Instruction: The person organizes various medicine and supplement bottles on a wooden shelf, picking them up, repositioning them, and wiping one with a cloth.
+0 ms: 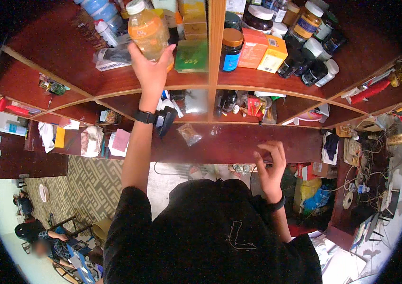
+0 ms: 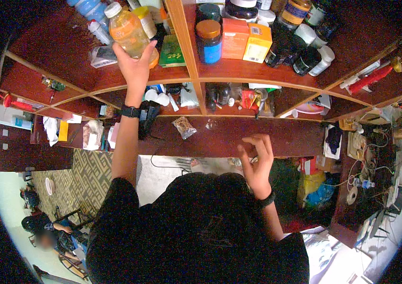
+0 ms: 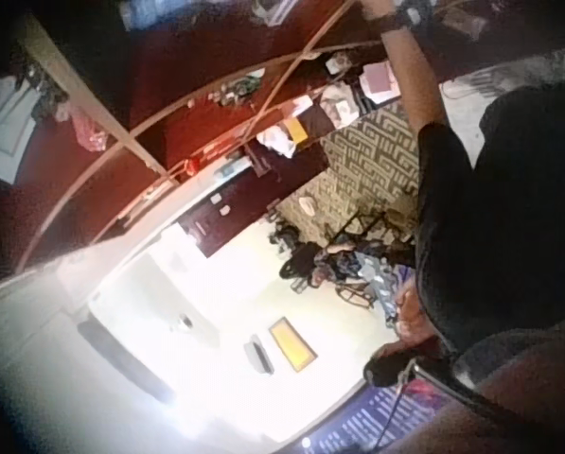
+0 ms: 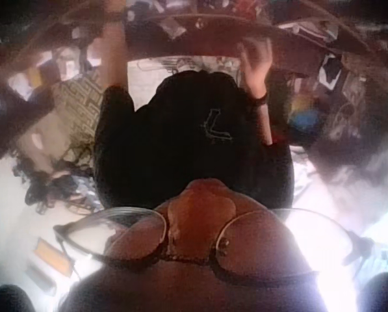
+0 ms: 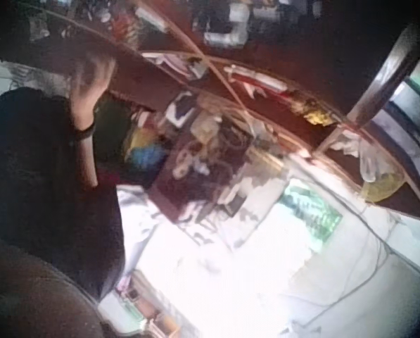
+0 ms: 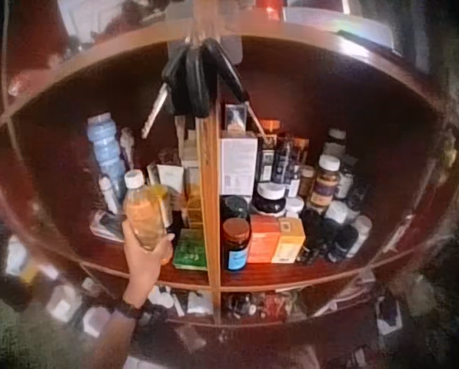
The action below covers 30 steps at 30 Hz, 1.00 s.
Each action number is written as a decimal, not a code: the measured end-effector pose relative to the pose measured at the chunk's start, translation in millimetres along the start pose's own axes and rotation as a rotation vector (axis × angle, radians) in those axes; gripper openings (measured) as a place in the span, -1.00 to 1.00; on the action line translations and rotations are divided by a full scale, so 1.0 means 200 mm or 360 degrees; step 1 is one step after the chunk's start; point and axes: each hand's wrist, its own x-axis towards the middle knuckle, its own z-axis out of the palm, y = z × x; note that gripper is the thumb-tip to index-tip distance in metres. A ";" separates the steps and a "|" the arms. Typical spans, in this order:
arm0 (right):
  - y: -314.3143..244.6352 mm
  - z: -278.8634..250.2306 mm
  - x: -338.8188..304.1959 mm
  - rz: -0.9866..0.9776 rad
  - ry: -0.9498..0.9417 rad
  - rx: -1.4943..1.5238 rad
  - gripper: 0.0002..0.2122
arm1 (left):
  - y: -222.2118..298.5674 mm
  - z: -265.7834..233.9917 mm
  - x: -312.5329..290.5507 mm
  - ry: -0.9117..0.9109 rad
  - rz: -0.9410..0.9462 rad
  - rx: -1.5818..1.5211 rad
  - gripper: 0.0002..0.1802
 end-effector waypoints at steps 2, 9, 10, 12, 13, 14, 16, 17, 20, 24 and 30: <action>0.18 0.10 -0.02 -0.0002 -0.0068 0.0123 -0.79 | 0.00 0.00 0.00 -0.0029 -0.0073 -0.0051 -0.20; 0.65 0.92 -0.12 0.0338 -0.1184 -0.0118 -0.70 | 0.06 0.05 0.01 -0.0049 -0.0085 -0.0027 -0.15; 0.66 1.09 -0.15 0.0209 -0.1170 -0.0353 -0.69 | 0.06 0.06 0.01 -0.0069 -0.0085 -0.0100 -0.17; 0.62 1.33 -0.10 -0.0255 -0.0808 -0.0365 -0.65 | 0.05 0.05 0.00 -0.0071 -0.0143 -0.0112 -0.17; 0.56 1.42 -0.07 -0.0594 -0.0484 -0.0113 -0.62 | 0.00 0.02 -0.01 -0.0006 -0.0108 0.0024 -0.16; 0.66 1.60 -0.13 -0.0471 -0.0654 -0.0331 -0.61 | 0.02 0.00 -0.01 -0.0018 -0.0223 0.0032 -0.16; 0.78 1.74 -0.14 -0.0292 -0.0793 -0.0594 -0.59 | 0.03 0.06 -0.01 -0.0041 -0.0273 -0.0075 -0.18; 0.73 1.70 -0.11 -0.0293 -0.0825 -0.0634 -0.58 | 0.03 0.04 -0.01 -0.0019 -0.0287 -0.0040 -0.18; 0.71 1.61 -0.12 -0.0285 -0.0962 -0.0763 -0.57 | 0.05 0.00 -0.01 -0.0083 -0.0392 -0.0215 -0.19; 0.91 1.38 -0.23 -0.0415 -0.0940 -0.0718 -0.57 | 0.03 0.00 0.00 -0.0093 -0.0233 -0.0041 -0.24; 1.04 0.85 -0.48 -0.0042 -0.0836 -0.0673 -0.73 | 0.01 0.01 0.01 -0.0099 -0.0335 -0.0161 -0.27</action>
